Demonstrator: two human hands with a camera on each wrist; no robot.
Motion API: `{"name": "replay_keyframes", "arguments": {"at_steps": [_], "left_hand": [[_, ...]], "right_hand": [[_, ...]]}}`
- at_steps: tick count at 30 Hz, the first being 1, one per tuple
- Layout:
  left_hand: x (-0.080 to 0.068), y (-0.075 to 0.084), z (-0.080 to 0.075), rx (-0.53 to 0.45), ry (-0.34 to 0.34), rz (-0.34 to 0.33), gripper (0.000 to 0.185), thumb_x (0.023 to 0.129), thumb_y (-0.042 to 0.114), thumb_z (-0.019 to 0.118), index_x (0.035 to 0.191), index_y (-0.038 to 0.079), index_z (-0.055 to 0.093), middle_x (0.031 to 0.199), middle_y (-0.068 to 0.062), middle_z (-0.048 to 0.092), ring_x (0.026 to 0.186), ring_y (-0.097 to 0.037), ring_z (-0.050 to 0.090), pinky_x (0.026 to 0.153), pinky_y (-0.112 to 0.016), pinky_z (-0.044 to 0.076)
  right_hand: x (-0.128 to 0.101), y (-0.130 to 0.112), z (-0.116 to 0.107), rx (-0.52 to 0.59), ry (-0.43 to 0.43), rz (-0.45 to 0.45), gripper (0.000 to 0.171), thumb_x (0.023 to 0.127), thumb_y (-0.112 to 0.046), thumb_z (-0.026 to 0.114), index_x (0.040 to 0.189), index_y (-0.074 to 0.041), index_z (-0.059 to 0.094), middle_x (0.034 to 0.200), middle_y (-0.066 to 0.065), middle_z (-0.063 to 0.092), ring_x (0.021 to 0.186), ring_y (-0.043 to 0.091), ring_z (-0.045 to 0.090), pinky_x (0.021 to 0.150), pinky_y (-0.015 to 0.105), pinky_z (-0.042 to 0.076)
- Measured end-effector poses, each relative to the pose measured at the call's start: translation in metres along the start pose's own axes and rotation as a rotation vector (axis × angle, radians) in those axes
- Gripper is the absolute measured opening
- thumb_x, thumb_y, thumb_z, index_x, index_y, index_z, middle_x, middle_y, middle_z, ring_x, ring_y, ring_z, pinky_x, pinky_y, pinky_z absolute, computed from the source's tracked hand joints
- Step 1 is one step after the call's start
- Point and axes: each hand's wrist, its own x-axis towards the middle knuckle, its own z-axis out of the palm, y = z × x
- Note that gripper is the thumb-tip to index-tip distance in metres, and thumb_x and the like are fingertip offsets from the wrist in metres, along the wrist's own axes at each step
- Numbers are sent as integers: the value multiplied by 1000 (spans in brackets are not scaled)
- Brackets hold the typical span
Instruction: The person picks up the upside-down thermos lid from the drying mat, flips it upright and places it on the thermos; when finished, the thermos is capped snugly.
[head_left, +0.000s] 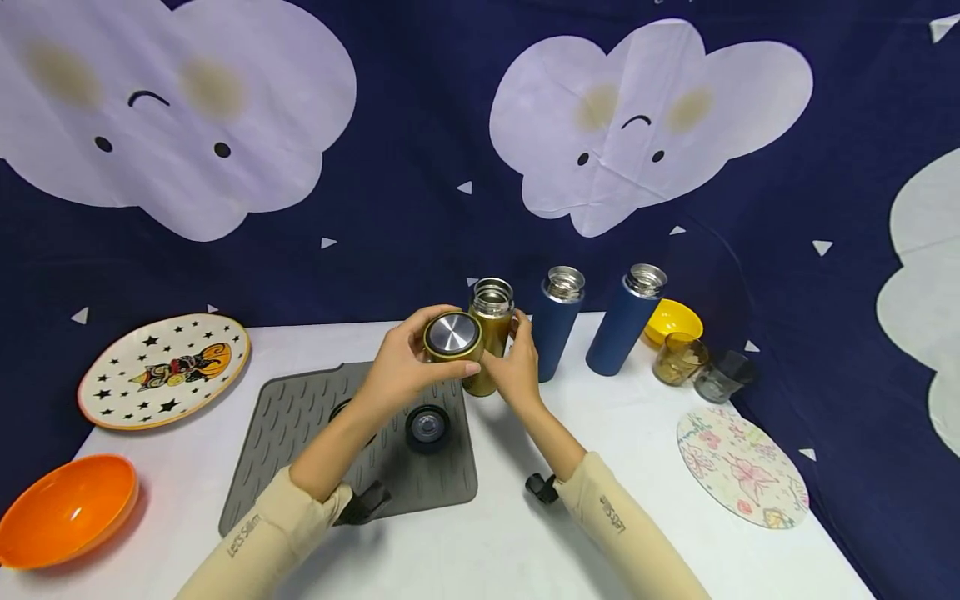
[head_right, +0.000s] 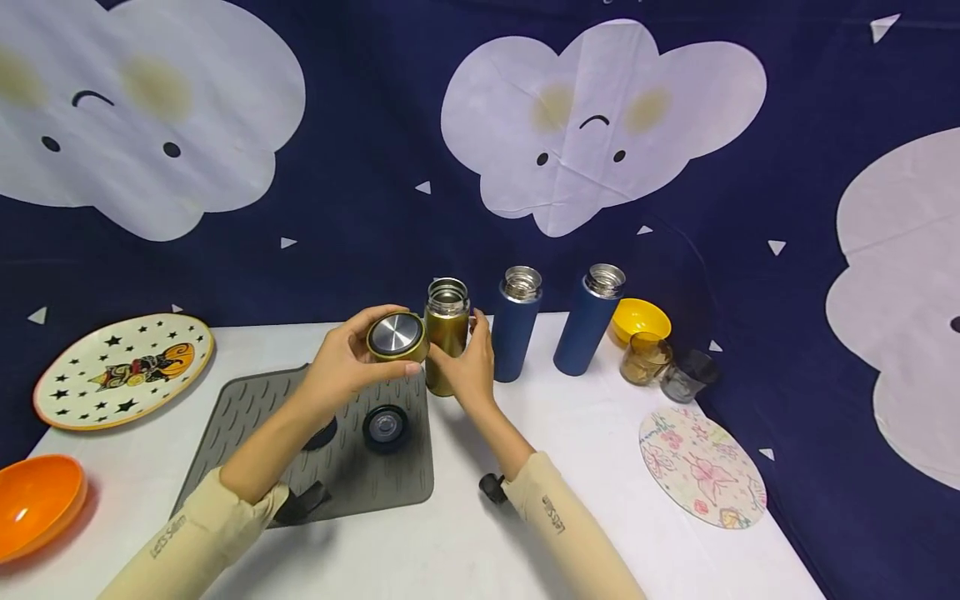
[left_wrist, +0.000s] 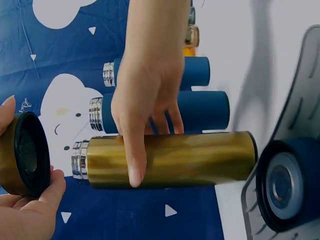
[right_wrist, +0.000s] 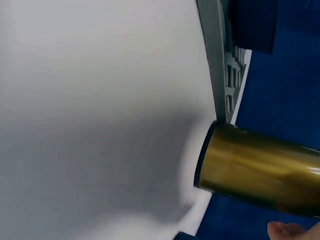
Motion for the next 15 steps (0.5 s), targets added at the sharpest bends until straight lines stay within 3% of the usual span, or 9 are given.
{"name": "replay_keyframes", "arguments": {"at_steps": [7, 15], "left_hand": [[13, -2, 8, -49, 12, 29, 69, 76, 1, 82, 138, 7, 53, 133, -9, 59, 118, -21, 58, 99, -31, 48], [17, 14, 18, -65, -43, 69, 70, 75, 0, 83, 138, 10, 54, 133, -6, 59, 116, -21, 61, 102, -33, 50]], "right_hand": [[3, 1, 9, 41, 65, -35, 62, 71, -1, 72, 129, -3, 50, 113, 19, 67, 101, 34, 64, 89, 48, 51], [-47, -12, -24, 114, 37, -48, 64, 75, -18, 86, 128, -9, 52, 117, 9, 67, 103, 25, 64, 89, 42, 51]]}}
